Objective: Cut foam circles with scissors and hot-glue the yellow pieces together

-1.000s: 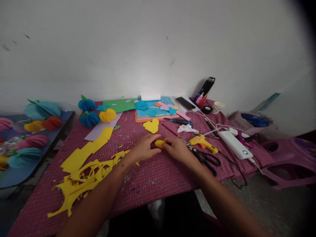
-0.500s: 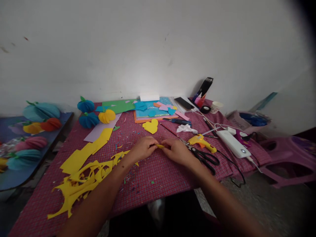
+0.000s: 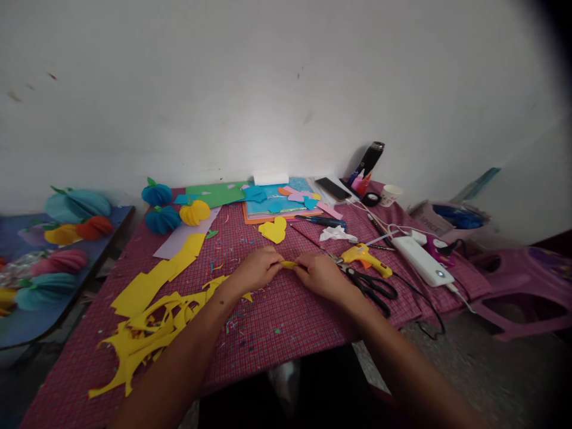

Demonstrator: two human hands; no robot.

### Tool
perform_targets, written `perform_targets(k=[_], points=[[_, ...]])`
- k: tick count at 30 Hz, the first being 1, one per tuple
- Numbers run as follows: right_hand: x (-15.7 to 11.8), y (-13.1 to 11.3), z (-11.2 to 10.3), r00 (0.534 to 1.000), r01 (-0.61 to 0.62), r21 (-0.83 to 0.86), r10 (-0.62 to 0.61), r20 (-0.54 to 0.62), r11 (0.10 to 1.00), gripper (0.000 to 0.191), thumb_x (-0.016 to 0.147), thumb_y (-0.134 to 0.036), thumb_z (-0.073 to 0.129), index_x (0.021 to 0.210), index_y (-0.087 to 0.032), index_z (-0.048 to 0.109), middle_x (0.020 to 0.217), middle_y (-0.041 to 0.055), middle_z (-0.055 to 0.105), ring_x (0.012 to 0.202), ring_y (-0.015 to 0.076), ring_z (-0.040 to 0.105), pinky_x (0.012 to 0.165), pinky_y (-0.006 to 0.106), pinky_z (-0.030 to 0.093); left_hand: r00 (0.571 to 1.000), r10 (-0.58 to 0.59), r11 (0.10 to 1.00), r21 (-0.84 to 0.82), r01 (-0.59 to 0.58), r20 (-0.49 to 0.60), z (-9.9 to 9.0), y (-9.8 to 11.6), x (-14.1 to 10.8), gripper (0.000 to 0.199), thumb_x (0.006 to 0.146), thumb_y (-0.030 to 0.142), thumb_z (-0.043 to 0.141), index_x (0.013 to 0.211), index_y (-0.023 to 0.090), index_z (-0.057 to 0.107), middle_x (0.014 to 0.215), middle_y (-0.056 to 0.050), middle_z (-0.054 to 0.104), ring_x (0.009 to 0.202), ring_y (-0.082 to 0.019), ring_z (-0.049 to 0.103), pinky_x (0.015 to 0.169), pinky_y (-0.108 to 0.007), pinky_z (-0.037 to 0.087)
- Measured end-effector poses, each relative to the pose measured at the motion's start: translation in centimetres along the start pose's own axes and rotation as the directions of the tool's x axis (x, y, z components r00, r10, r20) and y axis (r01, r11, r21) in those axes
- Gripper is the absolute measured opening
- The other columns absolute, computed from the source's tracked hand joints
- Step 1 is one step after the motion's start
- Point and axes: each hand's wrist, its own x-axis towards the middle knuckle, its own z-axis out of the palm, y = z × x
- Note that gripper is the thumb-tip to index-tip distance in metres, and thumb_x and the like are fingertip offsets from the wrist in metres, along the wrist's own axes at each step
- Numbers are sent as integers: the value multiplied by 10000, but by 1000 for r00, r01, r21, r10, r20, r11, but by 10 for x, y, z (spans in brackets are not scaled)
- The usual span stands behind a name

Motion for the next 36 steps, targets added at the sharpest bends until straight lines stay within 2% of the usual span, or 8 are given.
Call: perform_targets(k=[14,21,28,32,36], points=[[-1,0,0,1000,-18,-1,18,-6,1000,196,919,-241,560,840,-211,737,785,47,739,715,185,641,645,267,385,999,-25,998,48,27,-35,-2,6,1,164,885,167,501,833,179,656,849,-44,645,825,-180,584,753,-301,431],[-5,-3,-4,999,36,22,-36,-3,999,189,900,-179,555,766,-191,688,756,27,690,691,157,596,629,258,353,997,-52,999,5,52,-65,2,6,0,150,856,244,586,720,182,602,752,-10,595,741,-157,548,661,-280,386],[-4,-8,-3,999,38,159,-33,-38,987,191,904,-297,593,749,-197,643,732,4,634,677,154,549,611,253,347,995,-76,988,-135,68,-58,-1,9,1,172,867,255,584,717,171,589,740,3,585,709,-135,536,636,-255,369],[-1,-8,0,998,42,246,-30,-53,968,219,899,-248,576,691,-194,617,706,-6,608,677,149,548,629,253,355,996,-76,985,-161,68,-40,-4,13,2,186,870,247,576,702,167,587,724,5,583,707,-132,530,634,-249,361],[-1,-6,0,999,14,256,-5,-37,967,219,882,-224,591,667,-186,598,672,-14,581,630,139,522,582,254,309,995,-97,981,-168,93,-15,-5,14,2,216,869,287,598,691,165,583,702,18,570,687,-124,512,630,-248,339]])
